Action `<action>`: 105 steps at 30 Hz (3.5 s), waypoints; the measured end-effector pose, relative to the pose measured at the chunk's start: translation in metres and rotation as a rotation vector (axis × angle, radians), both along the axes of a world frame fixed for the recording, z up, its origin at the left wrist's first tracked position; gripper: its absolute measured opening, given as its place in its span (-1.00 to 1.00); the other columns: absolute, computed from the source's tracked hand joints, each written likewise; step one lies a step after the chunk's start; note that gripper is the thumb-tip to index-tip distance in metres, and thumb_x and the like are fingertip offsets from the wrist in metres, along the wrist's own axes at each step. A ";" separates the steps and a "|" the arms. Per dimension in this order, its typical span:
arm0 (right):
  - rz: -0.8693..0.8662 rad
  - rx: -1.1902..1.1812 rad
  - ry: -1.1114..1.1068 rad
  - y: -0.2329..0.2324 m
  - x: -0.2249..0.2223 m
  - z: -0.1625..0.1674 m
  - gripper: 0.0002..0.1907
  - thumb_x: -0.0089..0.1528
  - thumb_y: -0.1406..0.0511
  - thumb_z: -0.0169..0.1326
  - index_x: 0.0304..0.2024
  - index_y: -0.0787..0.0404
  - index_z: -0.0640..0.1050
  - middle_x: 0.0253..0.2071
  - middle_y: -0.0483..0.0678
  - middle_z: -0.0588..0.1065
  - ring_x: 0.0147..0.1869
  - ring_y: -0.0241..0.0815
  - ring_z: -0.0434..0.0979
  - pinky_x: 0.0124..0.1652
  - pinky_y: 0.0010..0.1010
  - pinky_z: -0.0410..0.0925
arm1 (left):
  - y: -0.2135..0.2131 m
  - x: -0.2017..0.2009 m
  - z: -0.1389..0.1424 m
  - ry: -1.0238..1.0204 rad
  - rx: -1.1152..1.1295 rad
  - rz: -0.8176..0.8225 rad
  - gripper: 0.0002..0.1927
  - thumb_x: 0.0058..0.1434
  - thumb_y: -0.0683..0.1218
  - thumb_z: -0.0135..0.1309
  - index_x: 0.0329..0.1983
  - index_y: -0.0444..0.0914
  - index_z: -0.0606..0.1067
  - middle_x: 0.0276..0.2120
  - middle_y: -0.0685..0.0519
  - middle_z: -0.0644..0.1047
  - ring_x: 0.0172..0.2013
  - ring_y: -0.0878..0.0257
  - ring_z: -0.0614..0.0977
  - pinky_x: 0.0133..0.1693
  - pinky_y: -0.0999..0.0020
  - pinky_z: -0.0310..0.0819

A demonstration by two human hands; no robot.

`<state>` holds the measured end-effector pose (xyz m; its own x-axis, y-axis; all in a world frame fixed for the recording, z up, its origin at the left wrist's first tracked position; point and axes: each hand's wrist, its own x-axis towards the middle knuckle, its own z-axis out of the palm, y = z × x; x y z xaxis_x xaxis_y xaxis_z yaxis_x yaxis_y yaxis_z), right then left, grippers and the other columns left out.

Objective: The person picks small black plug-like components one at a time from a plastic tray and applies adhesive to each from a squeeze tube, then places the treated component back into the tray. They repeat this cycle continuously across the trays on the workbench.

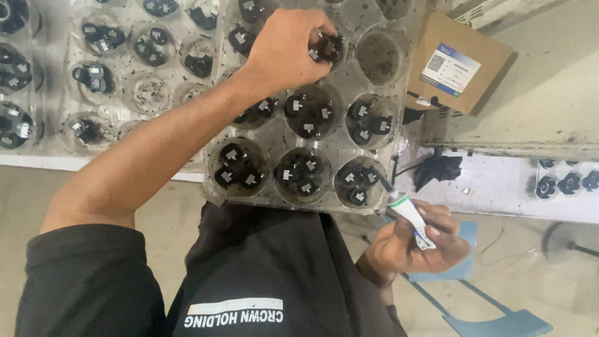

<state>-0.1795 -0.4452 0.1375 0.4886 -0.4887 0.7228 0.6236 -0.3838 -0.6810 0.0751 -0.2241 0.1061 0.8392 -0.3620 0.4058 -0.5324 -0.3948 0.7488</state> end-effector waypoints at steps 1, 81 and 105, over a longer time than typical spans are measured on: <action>0.004 0.000 0.016 0.002 -0.004 0.000 -0.59 0.28 0.39 0.34 -0.07 0.18 0.32 -0.24 0.05 0.42 -0.24 -0.07 0.51 -0.21 -0.35 0.46 | -0.002 0.007 -0.003 -0.120 0.098 0.004 -0.64 -0.02 -0.11 0.41 -0.15 -0.25 0.61 -0.33 -0.08 0.63 -0.28 -0.02 0.68 -0.23 0.11 0.54; 0.436 0.504 0.367 0.167 0.005 0.006 -0.54 0.29 0.46 0.30 0.04 0.17 0.28 -0.15 0.01 0.40 -0.13 -0.10 0.55 -0.23 -0.33 0.52 | 0.237 -0.168 -0.016 0.642 -0.811 0.310 -0.50 0.07 -0.45 0.35 0.11 -0.39 0.57 -0.14 0.02 0.62 -0.18 0.38 0.61 -0.12 0.49 0.58; 0.277 -0.367 0.138 0.176 0.009 0.017 -0.57 0.17 0.48 0.29 -0.12 0.14 0.29 -0.28 0.07 0.45 -0.18 0.01 0.57 -0.27 -0.19 0.64 | 0.158 -0.204 0.054 0.715 -1.012 0.013 -0.60 0.16 -0.52 0.04 0.05 -0.42 0.51 0.15 -0.10 0.55 0.01 0.25 0.68 -0.01 0.33 0.75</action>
